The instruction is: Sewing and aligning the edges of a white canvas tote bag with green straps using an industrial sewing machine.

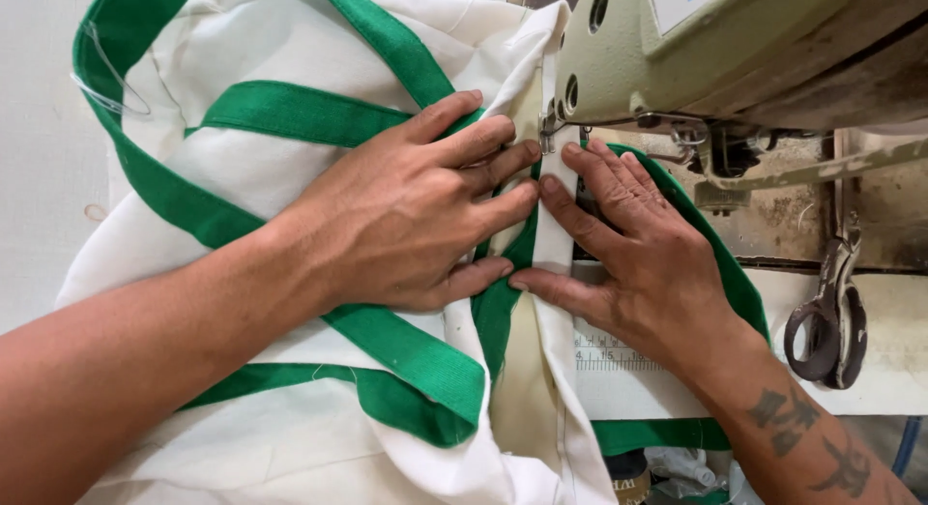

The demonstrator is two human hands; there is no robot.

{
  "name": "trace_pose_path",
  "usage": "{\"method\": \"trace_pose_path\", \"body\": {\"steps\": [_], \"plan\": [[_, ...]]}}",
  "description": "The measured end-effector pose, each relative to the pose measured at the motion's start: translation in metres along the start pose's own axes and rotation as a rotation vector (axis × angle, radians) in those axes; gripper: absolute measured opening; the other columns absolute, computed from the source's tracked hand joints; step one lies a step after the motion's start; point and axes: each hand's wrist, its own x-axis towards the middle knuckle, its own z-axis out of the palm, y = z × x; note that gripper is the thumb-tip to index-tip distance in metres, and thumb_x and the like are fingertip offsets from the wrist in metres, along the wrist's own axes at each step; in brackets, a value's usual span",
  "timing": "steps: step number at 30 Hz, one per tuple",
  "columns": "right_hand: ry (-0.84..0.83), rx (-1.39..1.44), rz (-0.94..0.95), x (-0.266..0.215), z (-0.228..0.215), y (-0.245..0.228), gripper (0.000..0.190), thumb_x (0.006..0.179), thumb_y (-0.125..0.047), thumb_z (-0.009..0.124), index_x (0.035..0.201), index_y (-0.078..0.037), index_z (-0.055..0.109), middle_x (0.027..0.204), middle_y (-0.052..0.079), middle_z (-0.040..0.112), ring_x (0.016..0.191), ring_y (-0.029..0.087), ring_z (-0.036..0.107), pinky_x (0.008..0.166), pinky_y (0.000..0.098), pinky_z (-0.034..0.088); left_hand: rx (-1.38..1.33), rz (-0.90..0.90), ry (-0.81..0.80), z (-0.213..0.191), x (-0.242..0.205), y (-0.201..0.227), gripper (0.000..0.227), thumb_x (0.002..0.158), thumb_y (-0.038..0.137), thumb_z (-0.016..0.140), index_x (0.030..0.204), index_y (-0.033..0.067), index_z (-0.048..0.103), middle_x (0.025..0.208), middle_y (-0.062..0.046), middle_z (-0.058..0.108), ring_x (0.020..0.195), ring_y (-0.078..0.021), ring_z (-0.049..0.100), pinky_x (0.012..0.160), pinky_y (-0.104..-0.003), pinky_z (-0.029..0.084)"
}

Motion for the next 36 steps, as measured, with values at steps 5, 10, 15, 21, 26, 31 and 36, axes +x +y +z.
{"method": "trace_pose_path", "body": {"steps": [5, 10, 15, 21, 26, 31, 36], "plan": [[0.024, 0.002, -0.002, 0.006, 0.003, 0.005, 0.083, 0.101, -0.048, 0.091, 0.168, -0.022, 0.049, 0.171, 0.015, 0.054, 0.161, 0.043, 0.054, 0.136, 0.0606, 0.046, -0.09, 0.003, -0.012, 0.002, 0.001, -0.011, 0.063, 0.108, 0.055, 0.059, 0.143, 0.004, 0.068, 0.149, -0.02, 0.07, 0.139, -0.0372, 0.056, 0.125, -0.054, 0.037], [0.006, 0.085, -0.018, 0.005, 0.007, 0.013, 0.088, 0.103, -0.046, 0.086, 0.173, -0.027, 0.036, 0.177, 0.017, 0.047, 0.165, 0.045, 0.046, 0.138, 0.0623, 0.038, -0.496, -0.049, -0.386, -0.078, 0.009, 0.036, 0.091, 0.092, 0.087, 0.04, 0.137, 0.0133, 0.07, 0.164, -0.024, 0.045, 0.163, -0.0482, 0.016, 0.126, -0.079, -0.013], [0.035, 0.064, 0.015, 0.001, 0.014, 0.008, 0.082, 0.101, -0.043, 0.088, 0.168, -0.018, 0.049, 0.175, 0.018, 0.046, 0.164, 0.042, 0.045, 0.137, 0.058, 0.038, 0.164, 0.174, -0.532, -0.107, 0.006, 0.115, 0.022, 0.107, 0.019, 0.056, 0.101, 0.0165, 0.077, 0.072, -0.012, 0.083, 0.107, -0.0416, 0.075, 0.139, -0.07, 0.017], [0.015, 0.067, 0.043, 0.004, 0.007, -0.002, 0.074, 0.104, -0.045, 0.079, 0.166, -0.014, 0.052, 0.174, 0.019, 0.045, 0.162, 0.045, 0.041, 0.135, 0.0606, 0.033, -0.013, 0.255, -0.453, -0.081, -0.002, 0.152, 0.04, 0.098, 0.033, 0.068, 0.129, 0.0104, 0.078, 0.132, -0.019, 0.075, 0.122, -0.0387, 0.071, 0.127, -0.061, 0.045], [-0.108, 0.03, 0.067, -0.006, 0.0, -0.018, 0.081, 0.108, -0.069, 0.049, 0.175, -0.03, 0.027, 0.184, 0.002, 0.022, 0.17, 0.032, 0.024, 0.137, 0.058, 0.024, -0.34, 0.02, -0.261, -0.087, -0.004, 0.095, 0.111, 0.088, 0.094, 0.036, 0.137, -0.0024, 0.06, 0.151, -0.027, 0.059, 0.15, -0.0422, 0.049, 0.138, -0.063, 0.017], [-0.001, 0.121, 0.087, -0.015, 0.0, -0.031, 0.075, 0.102, -0.048, 0.075, 0.165, -0.015, 0.052, 0.174, 0.013, 0.046, 0.165, 0.035, 0.037, 0.138, 0.0531, 0.026, -0.338, -0.107, -0.244, -0.061, -0.008, 0.062, 0.106, 0.094, 0.09, 0.029, 0.126, -0.0013, 0.071, 0.123, -0.022, 0.069, 0.113, -0.0372, 0.065, 0.102, -0.053, 0.05], [-0.011, 0.155, 0.094, -0.012, -0.019, -0.037, 0.074, 0.101, -0.043, 0.078, 0.162, -0.008, 0.055, 0.172, 0.015, 0.049, 0.163, 0.036, 0.039, 0.137, 0.0541, 0.027, -0.339, -0.106, -0.231, -0.052, -0.003, 0.055, 0.095, 0.103, 0.081, 0.03, 0.106, 0.0016, 0.082, 0.129, -0.019, 0.066, 0.106, -0.0332, 0.063, 0.096, -0.051, 0.052]]}}
